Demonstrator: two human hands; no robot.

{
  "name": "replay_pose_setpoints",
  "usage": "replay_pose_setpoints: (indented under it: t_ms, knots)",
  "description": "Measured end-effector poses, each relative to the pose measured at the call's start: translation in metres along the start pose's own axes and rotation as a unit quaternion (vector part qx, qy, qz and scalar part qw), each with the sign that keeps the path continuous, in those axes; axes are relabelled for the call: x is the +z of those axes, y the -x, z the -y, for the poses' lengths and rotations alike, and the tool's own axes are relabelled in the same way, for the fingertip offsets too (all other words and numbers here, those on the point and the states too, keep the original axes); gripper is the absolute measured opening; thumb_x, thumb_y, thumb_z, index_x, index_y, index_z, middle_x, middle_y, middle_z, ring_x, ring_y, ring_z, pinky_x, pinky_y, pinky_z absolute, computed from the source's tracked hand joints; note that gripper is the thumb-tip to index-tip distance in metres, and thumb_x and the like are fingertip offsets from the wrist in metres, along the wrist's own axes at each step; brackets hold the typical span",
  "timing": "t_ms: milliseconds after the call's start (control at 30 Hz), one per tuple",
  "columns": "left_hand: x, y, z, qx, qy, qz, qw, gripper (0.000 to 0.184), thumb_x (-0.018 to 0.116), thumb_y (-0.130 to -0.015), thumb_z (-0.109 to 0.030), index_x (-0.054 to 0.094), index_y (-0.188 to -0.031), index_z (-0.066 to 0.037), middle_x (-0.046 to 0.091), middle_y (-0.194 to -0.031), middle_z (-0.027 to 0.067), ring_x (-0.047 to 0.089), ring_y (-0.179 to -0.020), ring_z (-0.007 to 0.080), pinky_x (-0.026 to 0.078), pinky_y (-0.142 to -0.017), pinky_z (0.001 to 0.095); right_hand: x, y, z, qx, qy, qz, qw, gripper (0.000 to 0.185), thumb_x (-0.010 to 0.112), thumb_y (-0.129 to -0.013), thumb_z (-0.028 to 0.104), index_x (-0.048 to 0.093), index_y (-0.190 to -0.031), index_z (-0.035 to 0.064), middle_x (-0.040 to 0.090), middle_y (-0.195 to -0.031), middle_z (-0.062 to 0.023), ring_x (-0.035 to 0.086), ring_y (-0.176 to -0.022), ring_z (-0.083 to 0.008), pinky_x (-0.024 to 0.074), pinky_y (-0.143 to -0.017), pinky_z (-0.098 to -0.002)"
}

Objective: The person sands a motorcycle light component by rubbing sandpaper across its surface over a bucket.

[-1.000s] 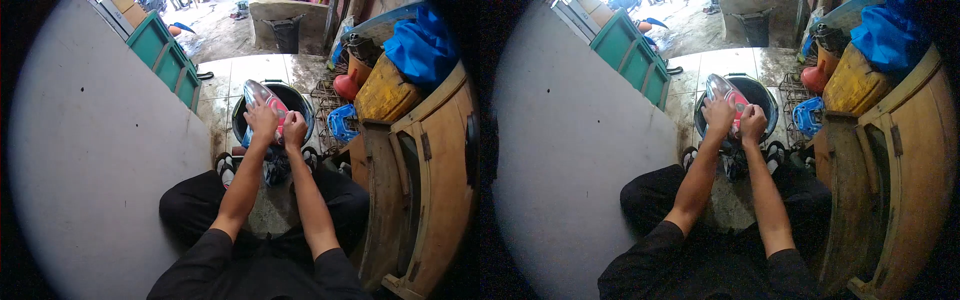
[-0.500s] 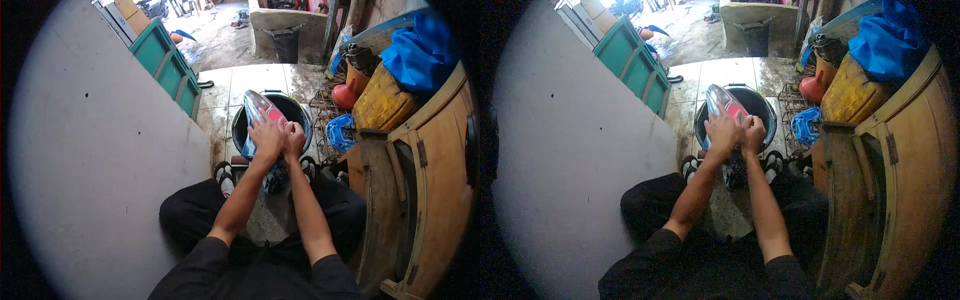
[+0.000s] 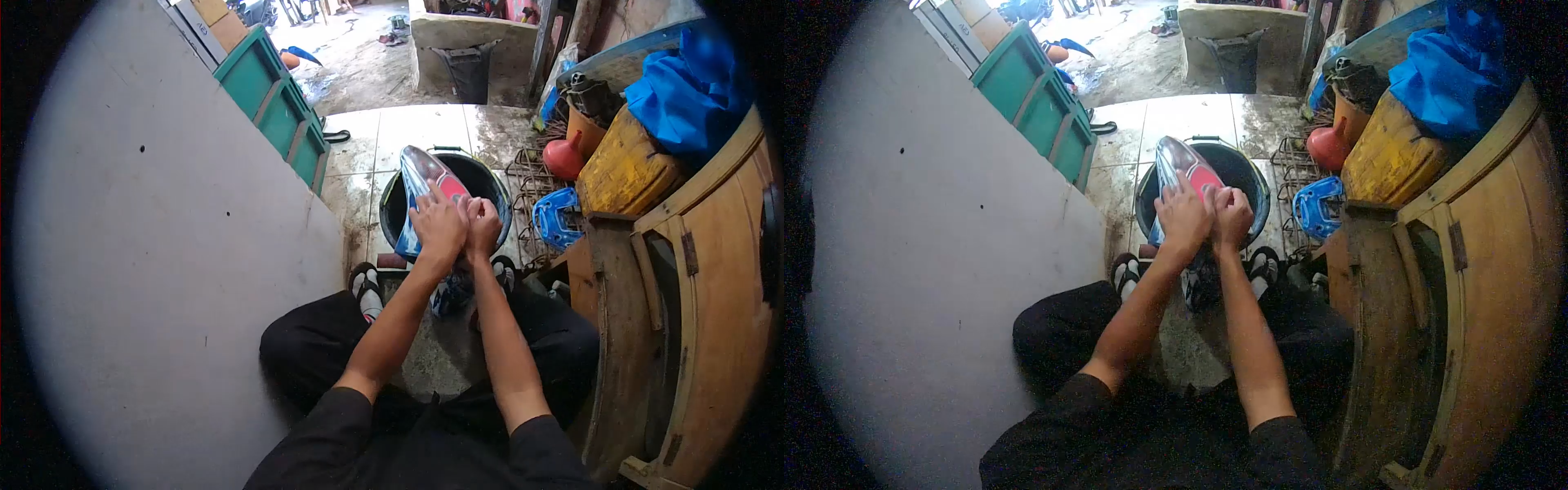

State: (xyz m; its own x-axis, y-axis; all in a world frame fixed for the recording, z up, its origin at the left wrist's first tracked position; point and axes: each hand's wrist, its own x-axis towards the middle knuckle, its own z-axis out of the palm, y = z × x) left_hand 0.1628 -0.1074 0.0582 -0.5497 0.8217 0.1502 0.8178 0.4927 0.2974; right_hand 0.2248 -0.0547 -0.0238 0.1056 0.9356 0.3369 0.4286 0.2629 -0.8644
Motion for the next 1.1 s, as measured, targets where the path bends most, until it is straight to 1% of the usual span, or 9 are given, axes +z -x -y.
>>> replay_pose_setpoints:
  t_ms: [133,200,333,400,467,667,867,900,1100]
  knots:
    - [-0.01,-0.007,0.0,-0.024,0.05,0.033,0.998,0.083,0.046,-0.096,-0.056,0.032,-0.144,0.01,0.065,-0.115,0.0263,0.055,-0.117,0.0376,0.037,-0.096,0.0508,-0.001,0.004,0.007,0.033,-0.019,-0.014,0.999,0.031,0.055,-0.091,0.029,0.066,-0.083,0.0009,0.066,-0.084,-0.0216,0.064,-0.075,-0.0406,0.0497,-0.067,-0.047]
    - [-0.001,-0.006,0.002,-0.009,0.035,-0.05,0.998,0.083,0.046,-0.096,-0.055,0.031,-0.144,0.011,0.066,-0.113,0.0264,0.055,-0.117,0.0384,0.037,-0.096,0.0513,-0.007,0.001,0.011,0.024,-0.035,-0.007,0.999,0.031,0.055,-0.091,0.029,0.067,-0.083,0.0011,0.066,-0.084,-0.0215,0.065,-0.076,-0.0399,0.05,-0.067,-0.0468]
    - [-0.005,0.01,0.002,-0.002,0.02,0.017,1.0,0.085,0.045,-0.096,-0.056,0.03,-0.144,0.013,0.065,-0.117,0.0258,0.055,-0.117,0.0366,0.037,-0.094,0.0514,-0.008,0.0,0.007,-0.009,-0.004,0.01,1.0,0.032,0.053,-0.093,0.028,0.066,-0.085,0.0003,0.066,-0.082,-0.021,0.064,-0.075,-0.0392,0.0499,-0.067,-0.047]
    - [0.012,-0.005,0.01,0.005,0.018,-0.051,0.999,0.084,0.045,-0.096,-0.056,0.031,-0.143,0.013,0.065,-0.116,0.0256,0.055,-0.114,0.0366,0.037,-0.094,0.0513,-0.007,0.001,0.007,-0.003,-0.012,-0.006,1.0,0.032,0.053,-0.093,0.029,0.065,-0.085,0.0,0.065,-0.081,-0.0207,0.064,-0.073,-0.039,0.0496,-0.068,-0.0473]
    - [0.006,-0.023,0.012,-0.038,0.021,-0.001,0.999,0.084,0.045,-0.096,-0.055,0.03,-0.143,0.013,0.064,-0.117,0.0267,0.055,-0.115,0.0367,0.037,-0.094,0.0517,-0.011,0.006,0.017,0.002,-0.013,-0.015,1.0,0.032,0.053,-0.094,0.028,0.065,-0.084,-0.0003,0.065,-0.081,-0.0204,0.064,-0.074,-0.0389,0.0493,-0.068,-0.0472]
    - [-0.006,-0.002,0.007,-0.006,-0.003,0.045,0.999,0.09,0.048,-0.093,-0.057,0.029,-0.145,0.013,0.06,-0.127,0.0253,0.051,-0.123,0.0344,0.033,-0.102,0.0524,-0.006,0.002,0.011,0.002,-0.029,-0.015,0.999,0.031,0.051,-0.094,0.026,0.065,-0.084,-0.0008,0.065,-0.081,-0.0208,0.064,-0.075,-0.0389,0.0484,-0.068,-0.0469]
    - [0.021,-0.026,0.025,0.003,-0.012,-0.012,1.0,0.088,0.045,-0.095,-0.06,0.028,-0.144,0.011,0.065,-0.113,0.0265,0.055,-0.115,0.039,0.035,-0.095,0.0533,-0.005,0.003,0.01,-0.008,-0.011,-0.037,0.999,0.029,0.053,-0.093,0.024,0.065,-0.081,-0.0001,0.065,-0.08,-0.0203,0.063,-0.074,-0.0403,0.0488,-0.066,-0.0476]
    - [-0.01,-0.013,0.013,-0.03,0.018,0.078,0.996,0.089,0.05,-0.092,-0.057,0.029,-0.145,0.011,0.054,-0.135,0.0257,0.049,-0.126,0.0386,0.03,-0.104,0.0544,-0.005,0.002,0.009,-0.005,-0.021,-0.025,0.999,0.029,0.054,-0.093,0.024,0.064,-0.081,-0.0002,0.065,-0.08,-0.0202,0.063,-0.074,-0.0405,0.0489,-0.066,-0.0473]
    - [0.0,-0.023,0.021,-0.026,0.033,0.038,0.998,0.092,0.05,-0.091,-0.059,0.028,-0.145,0.012,0.06,-0.124,0.0263,0.053,-0.117,0.0394,0.032,-0.101,0.0547,-0.004,0.002,0.012,0.002,-0.012,-0.025,1.0,0.028,0.053,-0.093,0.023,0.065,-0.083,-0.0004,0.065,-0.08,-0.0205,0.063,-0.074,-0.0399,0.0493,-0.066,-0.047]
